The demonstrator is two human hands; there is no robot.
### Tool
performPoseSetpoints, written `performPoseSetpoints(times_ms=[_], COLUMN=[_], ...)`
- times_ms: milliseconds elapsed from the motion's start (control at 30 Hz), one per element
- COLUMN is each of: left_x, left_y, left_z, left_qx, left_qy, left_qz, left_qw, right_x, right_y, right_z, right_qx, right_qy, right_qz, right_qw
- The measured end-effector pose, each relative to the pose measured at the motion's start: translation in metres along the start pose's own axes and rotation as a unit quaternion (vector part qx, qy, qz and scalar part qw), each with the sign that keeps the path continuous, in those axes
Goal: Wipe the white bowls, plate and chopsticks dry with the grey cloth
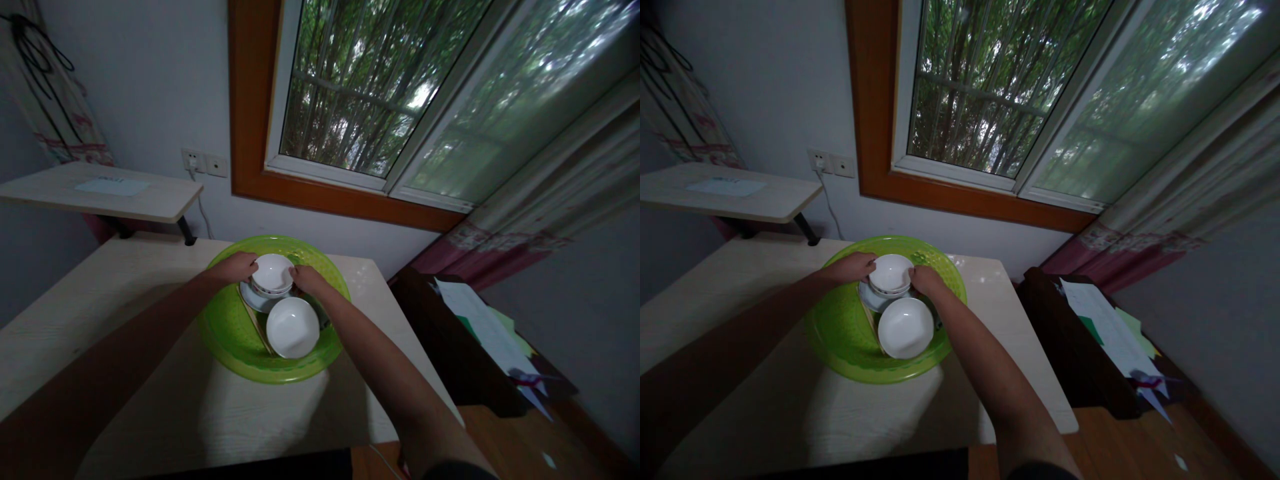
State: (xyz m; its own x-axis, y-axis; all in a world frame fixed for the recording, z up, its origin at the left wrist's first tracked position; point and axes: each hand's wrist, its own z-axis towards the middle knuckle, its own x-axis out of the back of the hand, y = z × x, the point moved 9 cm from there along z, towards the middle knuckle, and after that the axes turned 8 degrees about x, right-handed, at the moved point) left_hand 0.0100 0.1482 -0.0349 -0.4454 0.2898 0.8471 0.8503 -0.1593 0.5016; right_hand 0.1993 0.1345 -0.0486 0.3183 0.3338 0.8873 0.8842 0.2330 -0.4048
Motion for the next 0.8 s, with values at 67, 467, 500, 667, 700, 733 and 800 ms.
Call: performPoseSetpoints(times_ms=[67, 467, 500, 667, 700, 733, 800], left_x=[-0.004, -0.002, 0.001, 0.011, 0.013, 0.013, 0.014], left_y=[-0.001, 0.000, 0.002, 0.008, 0.008, 0.009, 0.009], left_z=[0.000, -0.003, -0.004, -0.008, -0.008, -0.008, -0.009], left_qx=[-0.005, 0.001, -0.002, -0.018, -0.020, -0.021, -0.019], left_qy=[-0.015, -0.025, -0.016, 0.027, 0.032, 0.036, 0.040], left_qz=[-0.013, -0.055, -0.053, -0.018, -0.014, -0.012, -0.002], left_qw=[1.000, 0.998, 0.998, 0.999, 0.999, 0.999, 0.999], right_x=[-0.005, -0.005, -0.005, -0.008, -0.009, -0.010, -0.013], right_y=[0.001, -0.002, -0.003, -0.002, -0.002, -0.001, 0.001], right_z=[-0.001, -0.004, -0.004, -0.002, -0.001, -0.001, 0.000], right_qx=[-0.004, 0.008, 0.009, 0.010, 0.009, 0.008, 0.004], right_qy=[-0.020, -0.009, -0.008, -0.001, -0.001, -0.001, -0.003], right_qz=[0.025, 0.070, 0.074, 0.119, 0.129, 0.137, 0.157], right_qw=[0.999, 0.997, 0.997, 0.993, 0.992, 0.990, 0.988])
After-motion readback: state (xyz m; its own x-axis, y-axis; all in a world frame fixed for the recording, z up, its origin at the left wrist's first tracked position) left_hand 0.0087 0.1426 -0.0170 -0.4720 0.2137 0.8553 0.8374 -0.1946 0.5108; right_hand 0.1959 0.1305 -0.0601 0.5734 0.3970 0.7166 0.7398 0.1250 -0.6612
